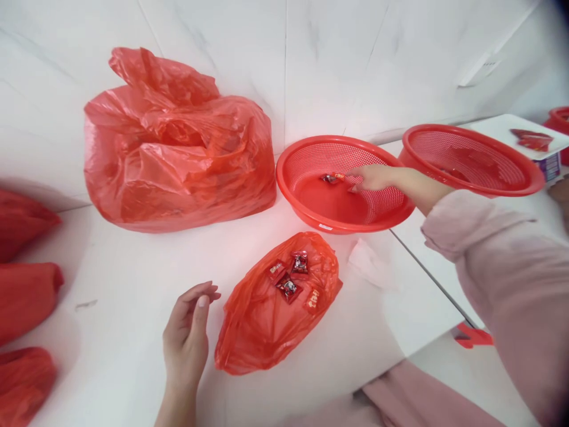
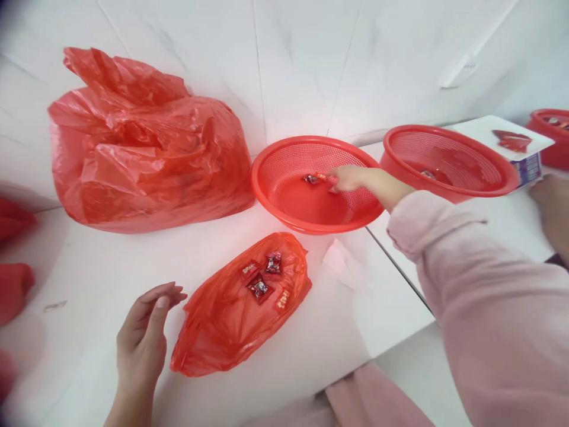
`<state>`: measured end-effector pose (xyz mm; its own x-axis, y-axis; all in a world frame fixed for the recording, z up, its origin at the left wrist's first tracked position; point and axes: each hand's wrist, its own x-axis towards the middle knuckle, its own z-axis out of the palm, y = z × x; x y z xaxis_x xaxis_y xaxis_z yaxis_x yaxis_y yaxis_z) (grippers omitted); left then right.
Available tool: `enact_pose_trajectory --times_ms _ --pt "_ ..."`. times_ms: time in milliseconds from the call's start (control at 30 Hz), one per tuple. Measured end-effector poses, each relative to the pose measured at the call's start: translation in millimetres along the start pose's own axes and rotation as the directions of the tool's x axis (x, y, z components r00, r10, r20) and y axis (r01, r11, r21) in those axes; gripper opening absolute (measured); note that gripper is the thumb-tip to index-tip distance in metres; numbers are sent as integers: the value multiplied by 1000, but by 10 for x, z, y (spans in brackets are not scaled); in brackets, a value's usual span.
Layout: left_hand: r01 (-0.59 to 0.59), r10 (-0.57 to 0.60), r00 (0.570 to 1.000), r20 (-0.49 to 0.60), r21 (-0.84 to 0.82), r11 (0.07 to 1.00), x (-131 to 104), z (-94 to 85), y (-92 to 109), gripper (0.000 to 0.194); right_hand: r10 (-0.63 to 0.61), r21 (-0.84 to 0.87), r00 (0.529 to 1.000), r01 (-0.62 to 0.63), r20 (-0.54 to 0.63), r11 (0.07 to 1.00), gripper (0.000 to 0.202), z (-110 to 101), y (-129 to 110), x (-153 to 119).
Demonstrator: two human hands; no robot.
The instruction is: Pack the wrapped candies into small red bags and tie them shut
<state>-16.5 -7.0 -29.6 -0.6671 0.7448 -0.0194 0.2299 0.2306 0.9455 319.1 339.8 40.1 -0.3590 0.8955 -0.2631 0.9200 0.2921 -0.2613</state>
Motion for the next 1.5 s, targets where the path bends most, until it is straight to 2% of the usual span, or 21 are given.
enact_pose_trajectory --times_ms 67,133,300,367,433,533,633,700,733,833,933,1000,1067,1133,1200,1267,1300,1367,1433,1500 --pt "9 -9 1000 -5 11 1000 6 -6 0 34 -4 -38 996 7 91 999 53 78 149 138" --pt "24 -24 1000 -11 12 1000 11 -9 7 33 -20 -35 991 25 133 999 49 160 221 217" --pt "25 -25 1000 1 20 999 3 -3 30 33 -7 12 985 5 175 1000 19 227 249 286" --pt "17 -17 1000 2 10 1000 0 -3 28 33 -22 103 980 1 199 995 13 180 231 260" --pt "16 -16 1000 1 -4 1000 0 -4 19 33 -74 268 976 17 204 963 13 111 174 181" --pt "16 -16 1000 -1 -2 1000 3 -3 1 33 -172 518 973 68 156 853 23 24 -30 -58" --pt "-2 2 1000 8 13 1000 2 3 -11 32 -220 761 974 101 56 641 30 4 -356 -424" --pt "-14 13 1000 16 10 1000 -1 7 -16 32 -241 843 970 103 32 528 33 26 -592 -690" --pt "-17 17 1000 18 6 1000 -2 8 -17 32 -261 857 964 103 38 505 33 49 -703 -814" --pt "-29 29 999 20 -5 1000 -4 8 -22 33 -366 856 923 93 116 508 30 195 -989 -1106" --pt "-39 40 999 11 -17 999 -5 3 -27 33 -440 799 863 74 249 597 24 449 -1203 -1245" --pt "-40 40 999 1 -18 999 -5 0 -29 33 -413 740 875 102 251 665 20 586 -1294 -1246" --pt "-44 44 999 -1 -12 999 -5 -1 -30 33 -360 688 922 170 141 706 18 597 -1323 -1166" --pt "-47 47 999 -1 -3 999 -5 -1 -29 33 -306 623 951 267 -47 735 18 454 -1272 -995" --pt "-43 43 999 -2 5 999 -6 0 -28 33 -250 488 942 331 -225 807 20 210 -1142 -728" --pt "-38 38 999 1 12 999 -8 -2 -24 33 -187 255 933 271 -308 928 25 -38 -954 -392" --pt "-35 35 999 3 19 999 -9 -4 -22 34 -165 111 937 207 -307 972 28 -136 -849 -216" --pt "-15 15 1000 1 31 999 -10 -13 -14 35 -123 -14 968 123 -217 992 34 -250 -642 116" --pt "19 -18 1000 -16 44 999 -7 -26 -6 35 -73 -84 993 65 -91 994 45 -250 -470 383" --pt "47 -46 998 -36 53 997 -1 -35 0 35 -39 -105 999 36 -23 994 52 -161 -355 574"
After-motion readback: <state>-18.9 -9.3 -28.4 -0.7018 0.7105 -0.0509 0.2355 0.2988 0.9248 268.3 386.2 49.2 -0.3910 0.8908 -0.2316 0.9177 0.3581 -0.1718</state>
